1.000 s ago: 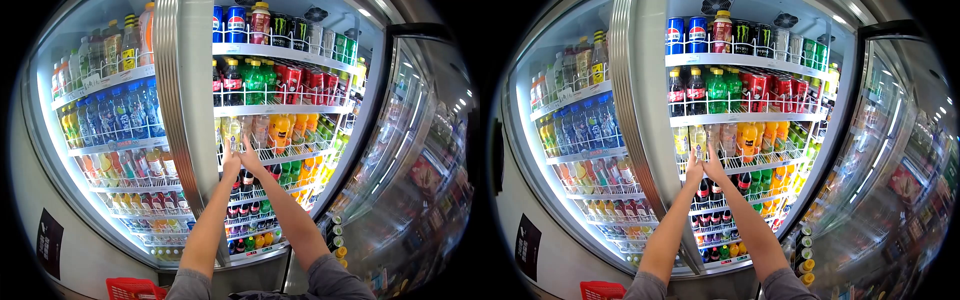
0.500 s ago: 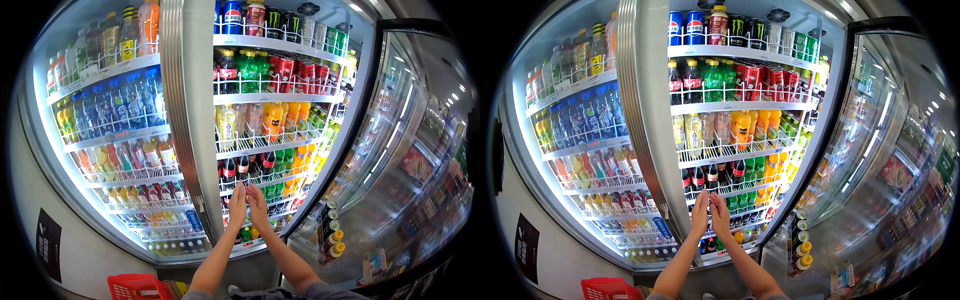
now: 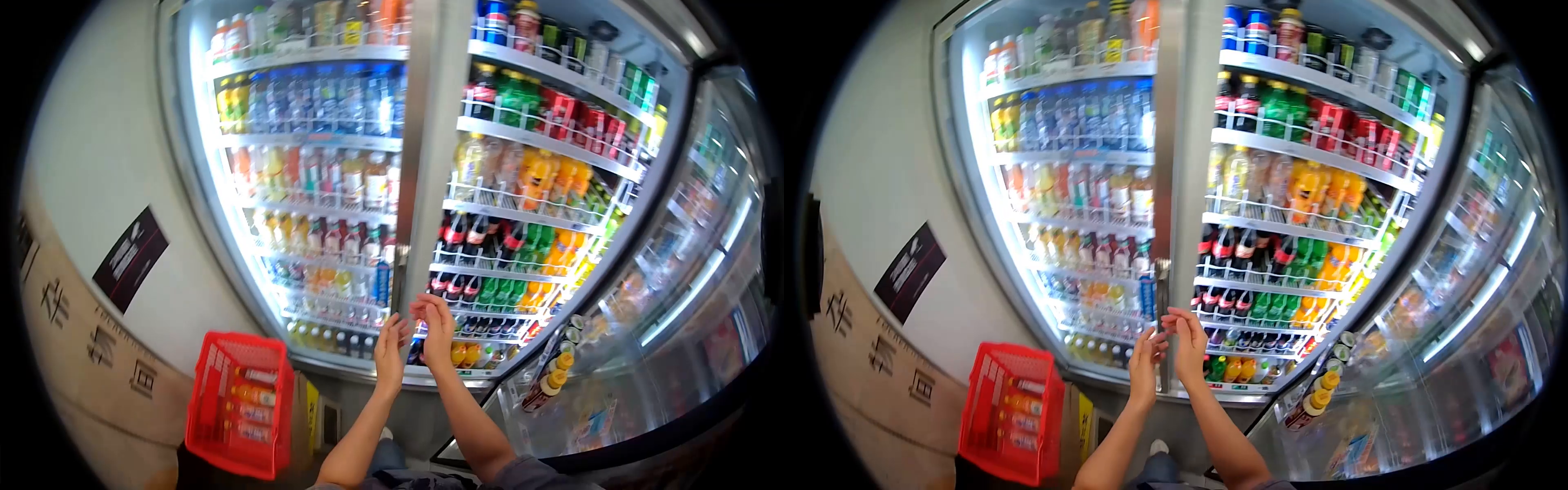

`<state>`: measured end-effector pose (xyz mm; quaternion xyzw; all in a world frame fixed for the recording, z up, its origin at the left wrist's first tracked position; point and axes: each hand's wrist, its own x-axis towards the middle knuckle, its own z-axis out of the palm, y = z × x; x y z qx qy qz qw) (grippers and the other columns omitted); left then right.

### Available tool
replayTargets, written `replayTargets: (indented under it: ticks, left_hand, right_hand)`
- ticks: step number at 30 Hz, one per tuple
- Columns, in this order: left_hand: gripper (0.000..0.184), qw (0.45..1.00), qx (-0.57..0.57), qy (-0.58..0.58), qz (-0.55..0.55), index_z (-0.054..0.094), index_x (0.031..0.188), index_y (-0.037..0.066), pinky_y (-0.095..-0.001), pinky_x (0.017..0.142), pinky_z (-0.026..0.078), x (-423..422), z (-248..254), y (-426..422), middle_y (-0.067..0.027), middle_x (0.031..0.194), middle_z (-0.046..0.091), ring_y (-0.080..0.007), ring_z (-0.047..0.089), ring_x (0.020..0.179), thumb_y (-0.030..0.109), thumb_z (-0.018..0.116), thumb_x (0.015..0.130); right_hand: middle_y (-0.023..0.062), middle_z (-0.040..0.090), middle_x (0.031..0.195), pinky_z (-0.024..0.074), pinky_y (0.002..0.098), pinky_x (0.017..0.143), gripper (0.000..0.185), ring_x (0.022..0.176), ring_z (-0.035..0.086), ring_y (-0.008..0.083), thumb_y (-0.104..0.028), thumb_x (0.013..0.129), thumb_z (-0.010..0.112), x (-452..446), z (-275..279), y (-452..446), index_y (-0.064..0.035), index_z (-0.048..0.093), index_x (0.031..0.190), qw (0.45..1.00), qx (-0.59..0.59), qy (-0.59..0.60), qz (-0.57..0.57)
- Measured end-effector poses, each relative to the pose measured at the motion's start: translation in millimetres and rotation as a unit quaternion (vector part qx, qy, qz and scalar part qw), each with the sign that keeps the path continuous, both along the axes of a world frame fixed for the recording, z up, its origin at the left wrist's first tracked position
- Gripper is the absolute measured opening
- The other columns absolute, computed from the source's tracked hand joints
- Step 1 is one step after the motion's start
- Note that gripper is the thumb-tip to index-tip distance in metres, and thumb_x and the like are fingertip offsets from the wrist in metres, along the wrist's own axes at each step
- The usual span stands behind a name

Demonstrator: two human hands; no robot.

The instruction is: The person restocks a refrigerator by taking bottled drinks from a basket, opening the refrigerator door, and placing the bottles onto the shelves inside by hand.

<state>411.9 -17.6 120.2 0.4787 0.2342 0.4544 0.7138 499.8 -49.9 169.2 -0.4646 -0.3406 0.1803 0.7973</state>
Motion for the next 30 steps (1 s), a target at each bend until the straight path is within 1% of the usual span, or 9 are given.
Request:
replayTargets:
  ticks: [4, 6, 11, 14, 16, 18, 22, 23, 30]
  left_hand:
    - [0.045, 0.992, -0.075, 0.012, 0.104, 0.049, 0.135, 0.004, -0.0279, 0.087, 0.044, -87, -25, -5, -0.0107, 0.118, 0.063, -0.0141, 0.059, 0.102, 0.035, 0.034, 0.106]
    - [0.046, 0.985, -0.077, 0.015, 0.152, 0.049, 0.135, 0.004, -0.0278, 0.085, 0.045, -126, -38, -2, -0.0105, 0.117, 0.063, -0.0143, 0.059, 0.1, 0.036, 0.034, 0.106]
    - [0.046, 0.962, -0.114, 0.011, 0.248, 0.049, 0.133, 0.004, -0.0268, 0.084, 0.044, -202, -50, 21, -0.0113, 0.117, 0.062, -0.0148, 0.059, 0.1, 0.038, 0.034, 0.105]
    - [0.048, 0.949, -0.128, -0.012, 0.289, 0.049, 0.133, 0.004, -0.0271, 0.084, 0.044, -238, -46, 44, -0.0114, 0.116, 0.063, -0.0147, 0.059, 0.098, 0.041, 0.035, 0.105]
    - [0.049, 0.942, -0.129, 0.005, 0.309, 0.049, 0.132, 0.005, -0.0279, 0.084, 0.044, -264, -39, 61, -0.0114, 0.117, 0.062, -0.0146, 0.059, 0.096, 0.043, 0.035, 0.104]
    - [0.049, 0.935, -0.118, -0.024, 0.334, 0.049, 0.133, 0.005, -0.0289, 0.085, 0.044, -289, -40, 78, -0.011, 0.117, 0.062, -0.0144, 0.059, 0.095, 0.043, 0.036, 0.104]
    - [0.052, 0.921, -0.096, -0.02, 0.377, 0.049, 0.133, 0.005, -0.0294, 0.087, 0.044, -334, -40, 105, -0.0106, 0.118, 0.062, -0.016, 0.059, 0.099, 0.044, 0.032, 0.104]
    - [0.056, 0.919, -0.102, 0.003, 0.381, 0.049, 0.134, 0.006, -0.0303, 0.089, 0.043, -345, -38, 107, -0.0111, 0.119, 0.062, -0.0172, 0.059, 0.102, 0.048, 0.028, 0.104]
    - [0.063, 0.891, -0.176, -0.001, 0.419, 0.051, 0.133, 0.006, -0.0287, 0.086, 0.045, -421, -61, 105, -0.0087, 0.116, 0.063, -0.015, 0.06, 0.097, 0.055, 0.025, 0.103]
  right_hand:
    - [0.0097, 0.066, 0.092, 0.0486, 0.0287, 0.08, 0.029, 0.084, 0.062, 0.0152, -0.02, 0.102, 0.045, -77, -26, 9, 0.003, 0.06, 0.111, 0.991, -0.013, -0.015, 0.13]
    - [0.0088, 0.065, 0.087, 0.0491, 0.0292, 0.077, 0.029, 0.081, 0.062, 0.0149, -0.019, 0.103, 0.045, -111, -37, 13, 0.0031, 0.062, 0.109, 0.985, -0.03, -0.017, 0.167]
    - [0.0082, 0.066, 0.084, 0.0479, 0.0278, 0.075, 0.029, 0.078, 0.061, 0.0144, -0.019, 0.103, 0.044, -167, -43, 41, 0.0023, 0.062, 0.109, 0.966, -0.047, -0.018, 0.254]
    - [0.008, 0.066, 0.084, 0.047, 0.027, 0.074, 0.029, 0.077, 0.061, 0.0139, -0.019, 0.103, 0.043, -193, -34, 69, 0.002, 0.062, 0.109, 0.957, -0.049, -0.045, 0.284]
    - [0.0081, 0.066, 0.084, 0.0465, 0.0264, 0.073, 0.029, 0.077, 0.061, 0.0135, -0.019, 0.103, 0.043, -211, -31, 91, 0.0019, 0.062, 0.109, 0.949, -0.042, -0.05, 0.308]
    - [0.0081, 0.067, 0.085, 0.0466, 0.0265, 0.073, 0.029, 0.079, 0.061, 0.0133, -0.018, 0.103, 0.042, -227, -28, 114, 0.0024, 0.062, 0.109, 0.941, -0.04, -0.068, 0.33]
    - [0.0064, 0.066, 0.087, 0.0484, 0.0252, 0.075, 0.025, 0.08, 0.061, 0.0122, -0.015, 0.103, 0.044, -258, -29, 145, 0.0022, 0.062, 0.108, 0.922, -0.038, -0.074, 0.377]
    - [0.0062, 0.066, 0.087, 0.0486, 0.0248, 0.076, 0.025, 0.08, 0.061, 0.0113, -0.015, 0.103, 0.045, -264, -32, 151, 0.0026, 0.062, 0.108, 0.914, -0.05, -0.064, 0.397]
    - [0.0068, 0.066, 0.089, 0.0491, 0.024, 0.077, 0.027, 0.08, 0.061, 0.0104, -0.016, 0.104, 0.044, -312, -51, 188, 0.0024, 0.063, 0.109, 0.868, -0.105, -0.048, 0.483]
